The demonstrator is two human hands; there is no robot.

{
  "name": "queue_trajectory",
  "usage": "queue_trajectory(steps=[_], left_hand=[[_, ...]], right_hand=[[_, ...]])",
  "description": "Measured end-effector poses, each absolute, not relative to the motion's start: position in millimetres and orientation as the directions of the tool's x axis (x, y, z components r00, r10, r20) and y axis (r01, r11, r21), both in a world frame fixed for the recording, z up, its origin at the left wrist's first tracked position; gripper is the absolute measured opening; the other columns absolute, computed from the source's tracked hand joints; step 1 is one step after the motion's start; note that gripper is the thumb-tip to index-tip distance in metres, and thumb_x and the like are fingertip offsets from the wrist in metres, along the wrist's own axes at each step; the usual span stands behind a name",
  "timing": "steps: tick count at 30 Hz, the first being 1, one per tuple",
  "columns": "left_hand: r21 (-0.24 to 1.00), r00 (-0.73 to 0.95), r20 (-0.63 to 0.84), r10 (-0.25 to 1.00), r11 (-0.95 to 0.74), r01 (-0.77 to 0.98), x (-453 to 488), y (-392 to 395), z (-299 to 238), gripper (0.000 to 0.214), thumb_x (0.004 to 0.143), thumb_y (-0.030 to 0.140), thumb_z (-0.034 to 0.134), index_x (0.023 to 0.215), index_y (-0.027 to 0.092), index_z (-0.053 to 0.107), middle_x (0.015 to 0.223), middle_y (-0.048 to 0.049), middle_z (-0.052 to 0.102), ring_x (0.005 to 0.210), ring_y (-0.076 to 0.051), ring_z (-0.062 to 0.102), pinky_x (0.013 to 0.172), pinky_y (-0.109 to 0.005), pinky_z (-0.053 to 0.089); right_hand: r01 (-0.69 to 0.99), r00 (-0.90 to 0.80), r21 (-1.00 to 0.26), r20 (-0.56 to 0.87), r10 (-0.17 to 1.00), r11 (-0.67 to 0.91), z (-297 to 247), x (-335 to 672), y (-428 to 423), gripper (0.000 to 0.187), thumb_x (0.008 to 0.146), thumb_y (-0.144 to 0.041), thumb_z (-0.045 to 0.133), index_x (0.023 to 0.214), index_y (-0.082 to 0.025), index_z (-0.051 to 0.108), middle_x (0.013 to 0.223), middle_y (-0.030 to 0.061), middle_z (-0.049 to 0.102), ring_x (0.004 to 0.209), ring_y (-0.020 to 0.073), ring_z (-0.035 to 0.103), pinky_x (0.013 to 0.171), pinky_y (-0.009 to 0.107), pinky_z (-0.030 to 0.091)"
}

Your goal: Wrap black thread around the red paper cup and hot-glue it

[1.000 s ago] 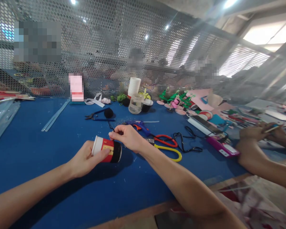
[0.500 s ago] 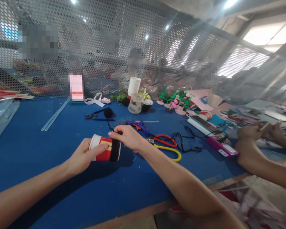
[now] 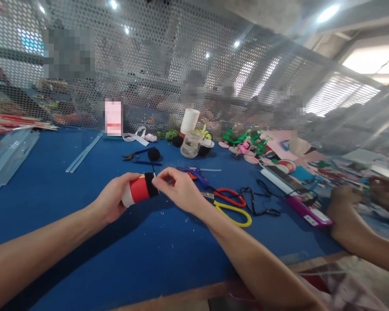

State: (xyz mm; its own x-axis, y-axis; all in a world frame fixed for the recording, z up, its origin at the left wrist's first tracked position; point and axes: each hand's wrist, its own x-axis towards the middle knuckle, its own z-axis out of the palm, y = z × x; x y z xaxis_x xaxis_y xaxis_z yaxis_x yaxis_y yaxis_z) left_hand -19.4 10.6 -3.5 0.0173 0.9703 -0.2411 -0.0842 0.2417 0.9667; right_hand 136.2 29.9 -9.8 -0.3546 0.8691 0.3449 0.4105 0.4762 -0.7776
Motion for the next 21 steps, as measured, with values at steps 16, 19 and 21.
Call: queue_trajectory(steps=[16,19,21], left_hand=[[0.966,0.054,-0.169,0.984,0.176,-0.191,-17,8,-13,0.021,0.062,0.032,0.055,0.066,0.011,0.056,0.052,0.0008,0.052,0.044,-0.007,0.043,0.041,-0.018,0.031],[0.997,0.106,-0.057,0.993,0.062,-0.048,-19,4,-13,0.024,0.064,0.034,0.054,0.066,0.010,0.057,0.053,0.0003,0.052,0.045,-0.008,0.042,0.043,-0.019,0.032],[0.993,0.175,0.049,0.983,-0.066,0.093,-20,1,-13,0.022,0.065,0.032,0.053,0.065,0.011,0.057,0.054,0.0011,0.051,0.047,-0.008,0.041,0.045,-0.019,0.032]], right_hand=[[0.257,-0.426,-0.927,0.146,0.893,0.274,-6,140,30,0.028,0.070,-0.044,0.049,0.069,-0.016,0.049,0.063,0.0003,0.053,0.059,0.0107,0.050,0.057,0.025,0.042],[0.168,-0.439,-0.981,0.017,0.898,0.101,-4,142,36,0.035,0.072,-0.050,0.043,0.065,-0.016,0.049,0.060,0.0003,0.053,0.057,0.0102,0.051,0.053,0.023,0.042],[0.154,-0.446,-0.988,-0.058,0.893,0.012,-4,141,39,0.036,0.071,-0.051,0.044,0.061,-0.016,0.048,0.057,-0.0006,0.052,0.054,0.0096,0.050,0.050,0.022,0.040]])
